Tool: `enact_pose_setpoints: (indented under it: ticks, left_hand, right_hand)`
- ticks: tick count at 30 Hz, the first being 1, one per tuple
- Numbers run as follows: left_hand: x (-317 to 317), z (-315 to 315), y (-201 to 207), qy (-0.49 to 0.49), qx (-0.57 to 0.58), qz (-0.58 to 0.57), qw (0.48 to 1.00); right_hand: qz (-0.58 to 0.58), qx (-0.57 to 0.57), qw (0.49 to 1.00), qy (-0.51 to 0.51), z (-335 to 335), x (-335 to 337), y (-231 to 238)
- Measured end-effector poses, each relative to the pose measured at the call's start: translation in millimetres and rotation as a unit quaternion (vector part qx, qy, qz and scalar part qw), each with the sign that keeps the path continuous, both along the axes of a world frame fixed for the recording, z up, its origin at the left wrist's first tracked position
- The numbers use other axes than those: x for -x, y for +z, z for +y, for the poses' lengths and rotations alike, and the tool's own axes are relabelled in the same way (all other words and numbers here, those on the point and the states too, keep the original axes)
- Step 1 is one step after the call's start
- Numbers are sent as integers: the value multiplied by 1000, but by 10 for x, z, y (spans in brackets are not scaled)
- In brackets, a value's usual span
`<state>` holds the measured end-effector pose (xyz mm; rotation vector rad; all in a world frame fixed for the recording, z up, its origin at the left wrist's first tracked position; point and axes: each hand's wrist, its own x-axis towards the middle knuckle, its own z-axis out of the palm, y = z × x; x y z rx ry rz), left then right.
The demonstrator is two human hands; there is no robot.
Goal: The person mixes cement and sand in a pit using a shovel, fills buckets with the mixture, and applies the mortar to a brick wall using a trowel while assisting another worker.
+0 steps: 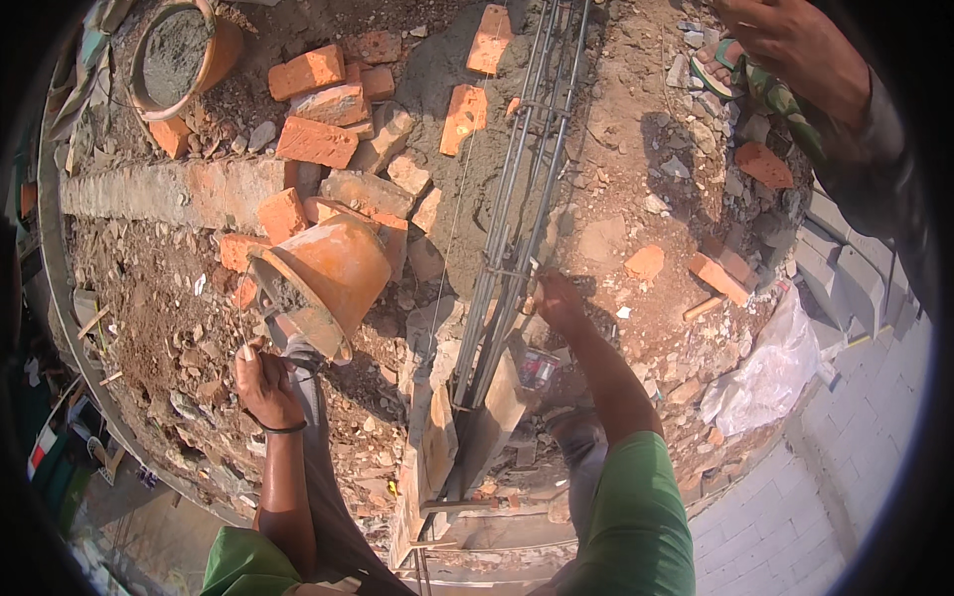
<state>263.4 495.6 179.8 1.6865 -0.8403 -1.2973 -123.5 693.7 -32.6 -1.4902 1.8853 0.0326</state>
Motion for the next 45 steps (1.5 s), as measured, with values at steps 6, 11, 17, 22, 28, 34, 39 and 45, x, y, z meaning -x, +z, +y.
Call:
enact_pose_setpoints:
  ticks: [6,11,17,22,28,34,39,45]
  left_hand:
    - [66,-28,34,2,-15,-12,1000]
    - [88,62,10,-19,-9,-32,999]
    - [73,63,-26,-37,7,-42,998]
    - [126,87,11,-12,-2,-69,998]
    - [49,87,-33,0,35,-50,998]
    - [61,102,-72,-27,46,-74,996]
    - [35,90,-116,-47,-5,-32,998]
    - [114,60,-76,-43,-18,-33,998]
  right_hand:
    - [68,183,979,-61,-296,64,-45]
    - [86,-115,990,-6,427,-292,-926]
    - [-234,101,922,-290,751,-496,-1088]
    - [-46,-52,997,22,291,-226,-93]
    - [-32,-5,999,-16,378,-93,-63]
    - [-121,-126,984,23,-343,-339,-226]
    - [-244,-111,934,-237,-137,-155,-743]
    - [-205,-130,953,-181,-356,-50,-219]
